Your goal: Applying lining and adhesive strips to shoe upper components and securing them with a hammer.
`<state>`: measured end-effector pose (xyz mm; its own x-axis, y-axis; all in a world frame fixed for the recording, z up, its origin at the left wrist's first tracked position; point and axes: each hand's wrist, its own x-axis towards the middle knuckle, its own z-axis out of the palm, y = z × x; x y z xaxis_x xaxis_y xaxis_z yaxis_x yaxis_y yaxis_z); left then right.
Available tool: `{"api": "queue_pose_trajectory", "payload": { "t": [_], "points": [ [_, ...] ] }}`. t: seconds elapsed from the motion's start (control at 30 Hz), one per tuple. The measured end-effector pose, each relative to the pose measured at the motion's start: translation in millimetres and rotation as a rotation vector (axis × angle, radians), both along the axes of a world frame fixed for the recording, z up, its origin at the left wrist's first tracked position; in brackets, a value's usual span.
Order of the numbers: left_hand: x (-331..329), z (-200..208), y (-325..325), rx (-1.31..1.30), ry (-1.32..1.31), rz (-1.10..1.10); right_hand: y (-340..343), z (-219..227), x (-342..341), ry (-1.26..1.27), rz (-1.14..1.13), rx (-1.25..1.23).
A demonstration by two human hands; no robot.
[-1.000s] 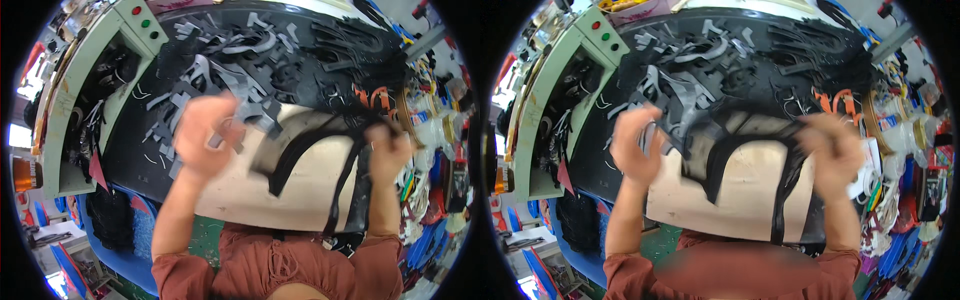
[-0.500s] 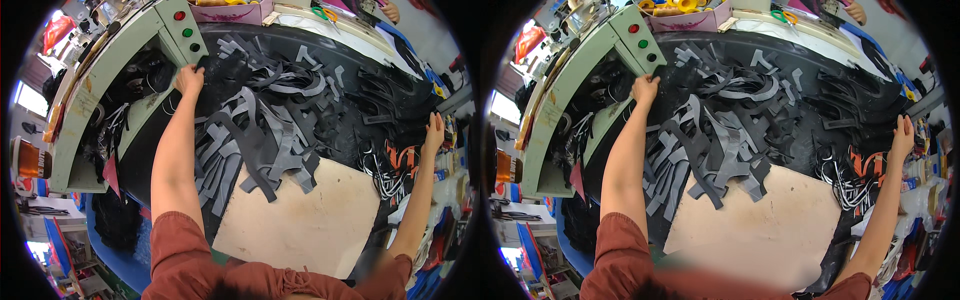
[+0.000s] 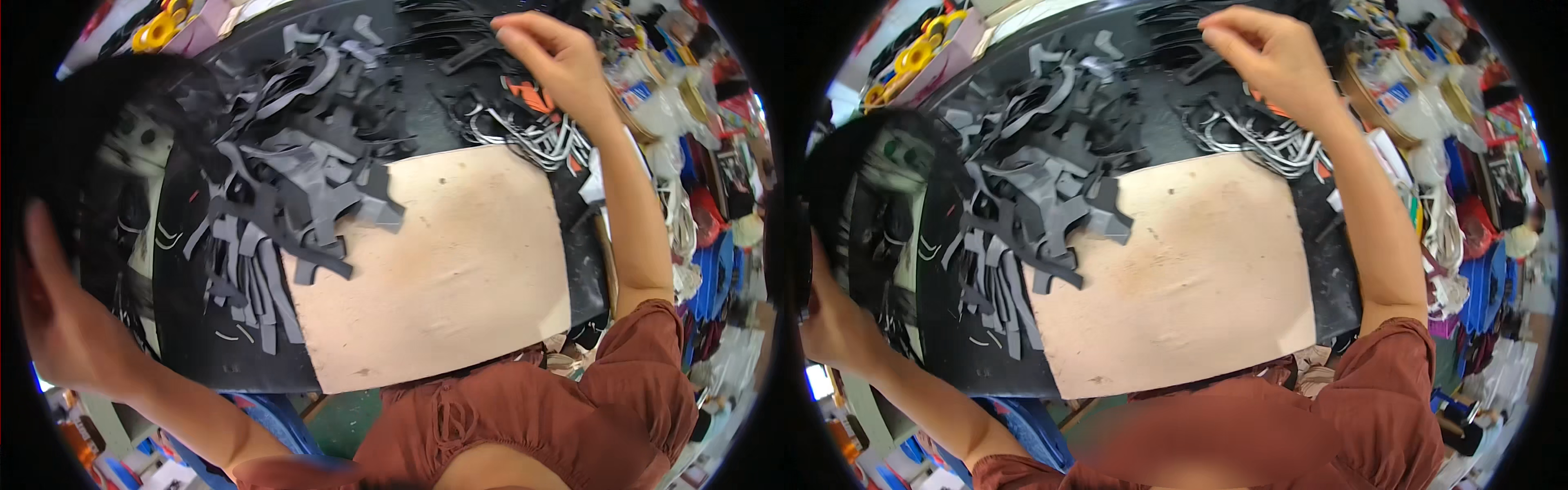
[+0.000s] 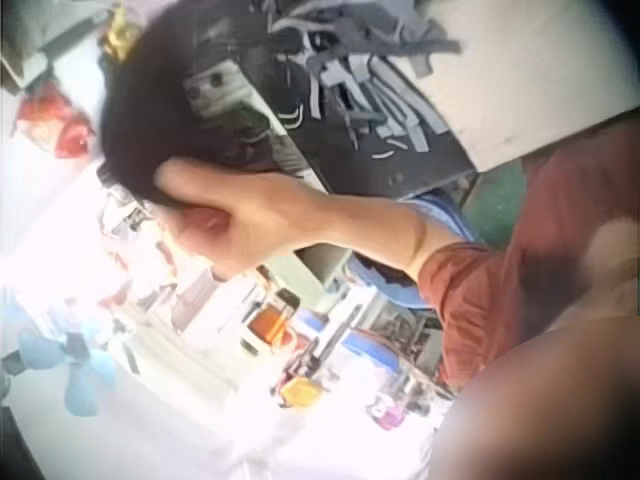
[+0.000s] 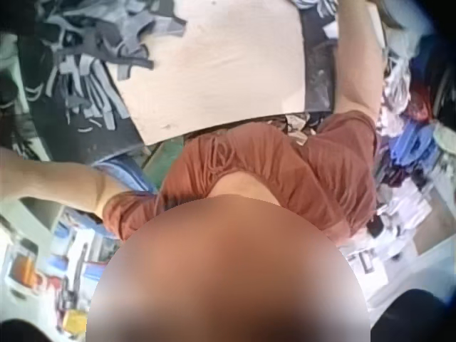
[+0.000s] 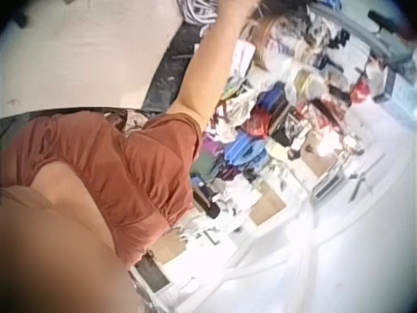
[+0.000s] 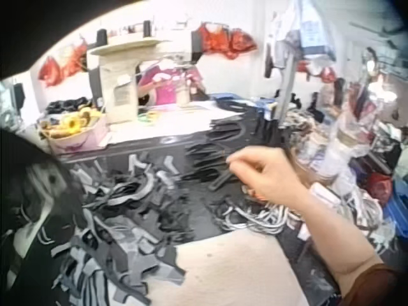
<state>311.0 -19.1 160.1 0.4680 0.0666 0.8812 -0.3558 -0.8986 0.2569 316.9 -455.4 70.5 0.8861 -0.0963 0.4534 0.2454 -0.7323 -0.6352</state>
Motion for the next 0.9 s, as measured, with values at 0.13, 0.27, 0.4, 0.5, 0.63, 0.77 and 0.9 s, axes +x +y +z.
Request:
{"api": "queue_pose_trajectory", "payload": {
  "t": [0.13,0.27,0.4,0.5,0.63,0.77,0.9],
  "points": [
    [-44.1,-94.0,-96.6,-0.430,0.627,-0.597,-36.4,-52.5,-42.1,0.110,0.035,0.077],
    [-91.2,-137.5,-118.8,-0.925,1.048,-0.791,-25.6,-60.9,-64.7,0.208,0.060,-0.077],
    [-119.0,-170.2,-144.4,-0.801,1.124,-0.848,-16.8,-82.3,-59.3,0.229,0.136,0.017],
    [-130.2,-176.7,-148.4,-0.747,0.994,-0.814,41.6,-87.2,-46.6,0.028,0.387,-0.169],
    [-148.5,-165.4,-148.6,-0.350,0.828,-0.875,83.5,-106.4,-36.7,0.237,0.603,-0.187],
    [-166.9,-157.1,-127.9,-0.224,0.789,-0.970,94.3,-112.1,-44.0,0.150,0.657,-0.319],
    [-186.3,-139.1,-85.0,-0.409,0.767,-0.989,61.7,-81.5,-35.8,0.143,0.498,0.152]
  ]
}}
